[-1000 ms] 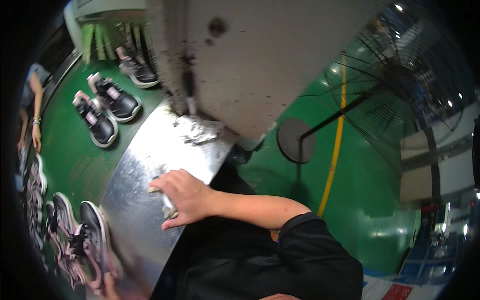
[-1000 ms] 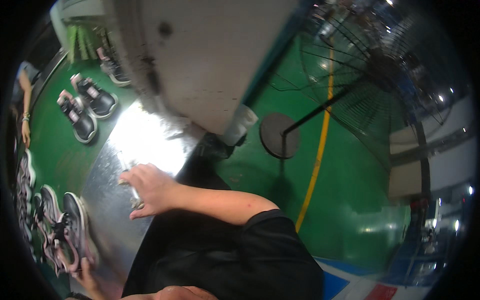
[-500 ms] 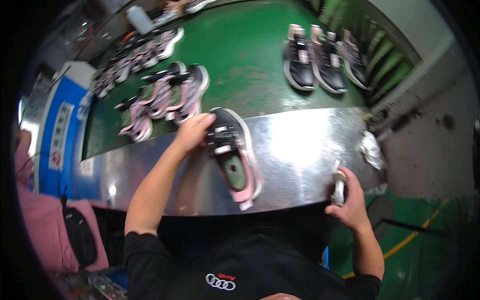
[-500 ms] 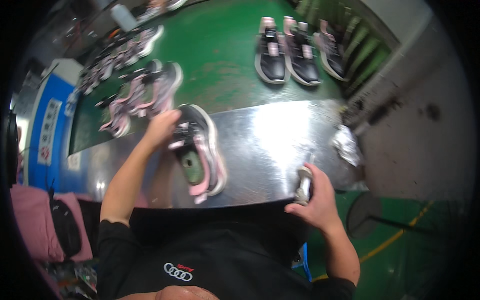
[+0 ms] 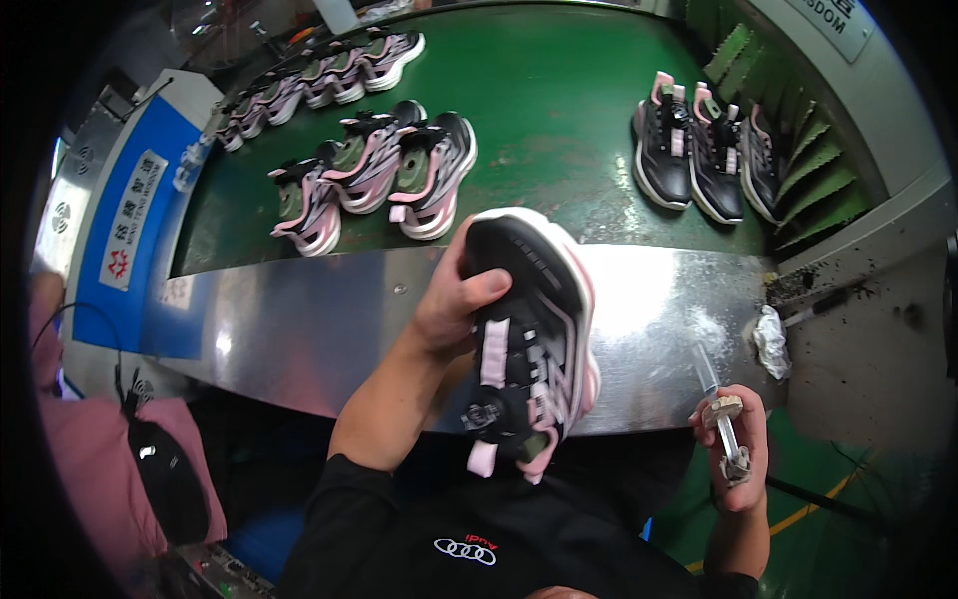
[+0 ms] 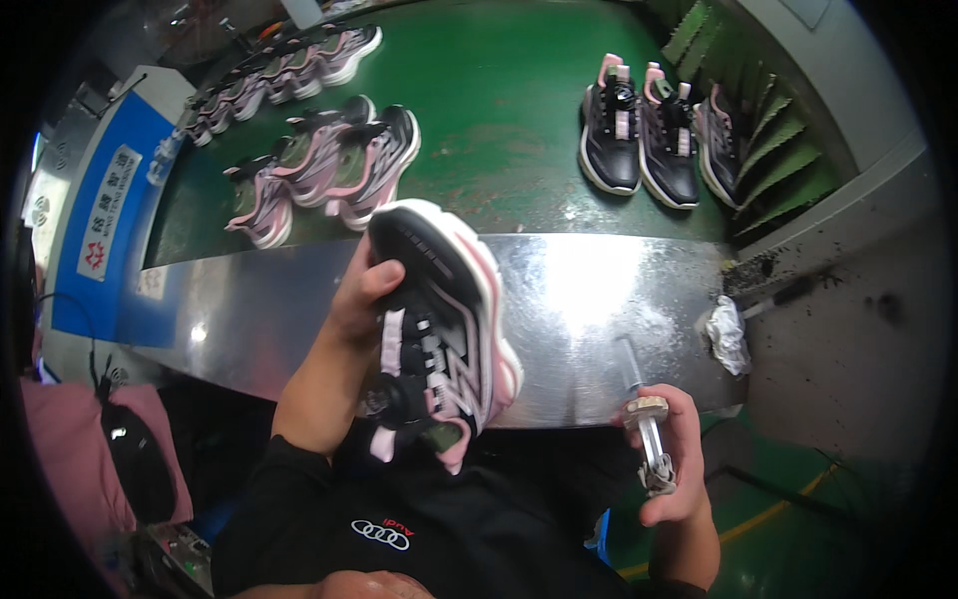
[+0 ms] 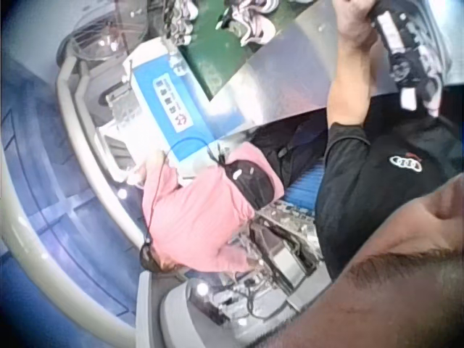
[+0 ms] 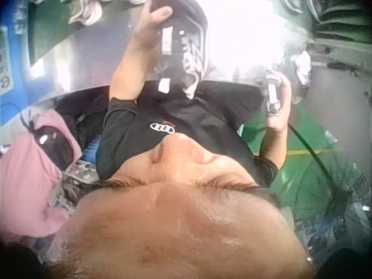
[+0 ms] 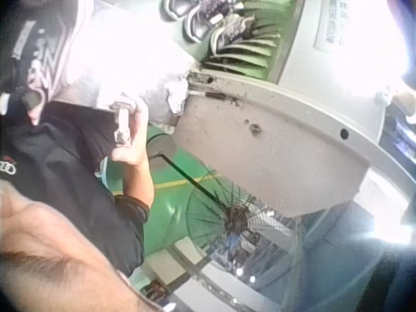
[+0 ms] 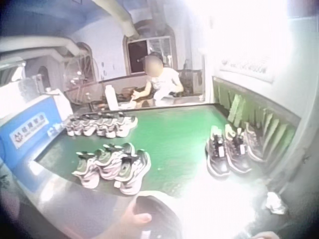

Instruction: The person fills a syringe from a bottle, wipes it with a paper towel, and applies adhesive along the edges of shoes taken from the conveyor belt using the syringe.

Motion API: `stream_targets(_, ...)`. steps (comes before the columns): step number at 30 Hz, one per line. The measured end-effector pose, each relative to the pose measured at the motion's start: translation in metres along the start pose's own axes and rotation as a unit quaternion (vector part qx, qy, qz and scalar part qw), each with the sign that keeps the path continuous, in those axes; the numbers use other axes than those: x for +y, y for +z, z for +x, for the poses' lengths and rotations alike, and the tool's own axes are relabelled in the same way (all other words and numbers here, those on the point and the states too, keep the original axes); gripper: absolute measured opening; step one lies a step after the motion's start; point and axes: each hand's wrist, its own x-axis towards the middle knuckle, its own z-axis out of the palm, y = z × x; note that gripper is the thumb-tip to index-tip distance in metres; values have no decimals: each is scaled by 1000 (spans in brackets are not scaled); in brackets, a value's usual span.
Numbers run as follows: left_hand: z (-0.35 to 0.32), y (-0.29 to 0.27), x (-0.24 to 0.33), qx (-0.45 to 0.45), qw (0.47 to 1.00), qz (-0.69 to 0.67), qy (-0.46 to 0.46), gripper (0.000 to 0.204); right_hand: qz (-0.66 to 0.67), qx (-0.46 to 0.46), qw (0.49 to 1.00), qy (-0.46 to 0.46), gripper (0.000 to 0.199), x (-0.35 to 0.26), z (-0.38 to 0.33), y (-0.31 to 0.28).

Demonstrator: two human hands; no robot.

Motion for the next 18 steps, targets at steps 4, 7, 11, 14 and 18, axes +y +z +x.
stream_targets(4, -10, -11, 1, -24, 999, -18, -21, 61, 170, -116, 977, -53, 120, -13, 17, 14)
stream_targets(7, -20, -9, -1, -31, 999, -34, -8, 64, 220, -166, 957, -91, 116, -25, 34, 40)
stream_targets(11, -23, -7, -3, -107, 994, -35, 20, 59, 296, -207, 924, -126, 104, -37, 49, 69)
stream_targets(14, -24, -6, -2, -121, 992, 0, 44, 59, 306, -212, 922, -102, 101, -44, 52, 81)
stream_targets(18, -25, -5, -2, -123, 990, 30, 56, 62, 270, -209, 935, -96, 91, -44, 54, 86)
